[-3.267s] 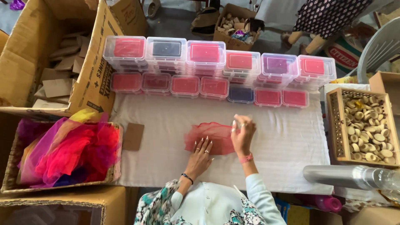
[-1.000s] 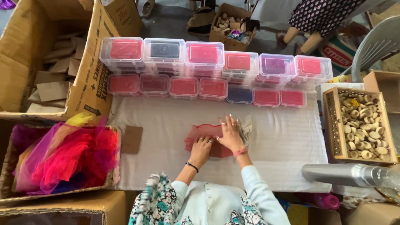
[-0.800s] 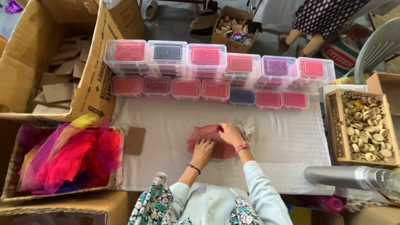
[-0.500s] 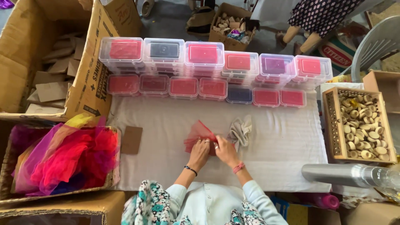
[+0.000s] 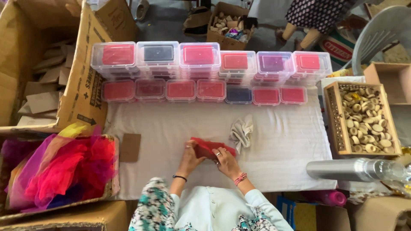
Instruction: Organizing small objects and placing them into containers in a workshop.
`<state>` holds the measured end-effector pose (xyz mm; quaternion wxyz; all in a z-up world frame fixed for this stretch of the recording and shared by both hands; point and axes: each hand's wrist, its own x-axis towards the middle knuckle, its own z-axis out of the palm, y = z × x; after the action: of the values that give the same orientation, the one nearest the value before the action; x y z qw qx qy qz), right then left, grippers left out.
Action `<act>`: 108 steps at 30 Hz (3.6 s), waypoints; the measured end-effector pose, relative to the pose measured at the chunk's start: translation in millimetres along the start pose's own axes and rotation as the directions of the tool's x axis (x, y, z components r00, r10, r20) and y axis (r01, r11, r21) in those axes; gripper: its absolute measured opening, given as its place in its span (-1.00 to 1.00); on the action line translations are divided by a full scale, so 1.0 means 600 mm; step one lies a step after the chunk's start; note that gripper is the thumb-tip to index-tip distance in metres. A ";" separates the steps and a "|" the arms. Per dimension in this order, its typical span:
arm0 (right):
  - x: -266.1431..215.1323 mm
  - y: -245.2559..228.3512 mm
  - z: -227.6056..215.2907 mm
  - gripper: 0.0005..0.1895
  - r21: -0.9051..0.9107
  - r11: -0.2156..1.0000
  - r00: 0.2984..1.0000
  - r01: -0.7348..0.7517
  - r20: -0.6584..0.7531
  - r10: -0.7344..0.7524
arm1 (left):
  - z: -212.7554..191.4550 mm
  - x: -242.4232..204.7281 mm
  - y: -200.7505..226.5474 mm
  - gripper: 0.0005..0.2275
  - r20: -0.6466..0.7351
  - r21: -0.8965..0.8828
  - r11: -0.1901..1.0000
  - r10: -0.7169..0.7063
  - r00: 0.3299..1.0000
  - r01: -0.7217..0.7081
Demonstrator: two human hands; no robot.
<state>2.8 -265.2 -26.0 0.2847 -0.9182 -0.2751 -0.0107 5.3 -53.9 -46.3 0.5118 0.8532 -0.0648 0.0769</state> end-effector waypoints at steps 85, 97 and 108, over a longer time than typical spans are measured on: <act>0.085 0.023 -0.022 -0.76 0.012 0.995 0.976 -0.098 -0.193 0.098 | -0.012 0.050 0.008 -0.86 -0.113 0.327 0.940 0.141 0.984 -0.097; 0.061 0.031 -0.034 -0.67 -0.164 0.983 0.975 0.084 -0.191 -0.116 | -0.008 0.036 -0.008 -0.88 -0.093 0.602 0.765 0.351 0.932 -0.228; 0.100 0.059 -0.066 -0.50 0.001 0.999 0.965 0.052 0.259 -0.051 | -0.009 0.012 -0.053 -0.87 0.063 0.684 0.674 0.326 0.943 -0.279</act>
<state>77.1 -280.7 -0.4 0.2436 -0.9051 -0.3335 0.1010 18.1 -34.5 -69.5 0.1430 0.9555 -0.1556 0.2060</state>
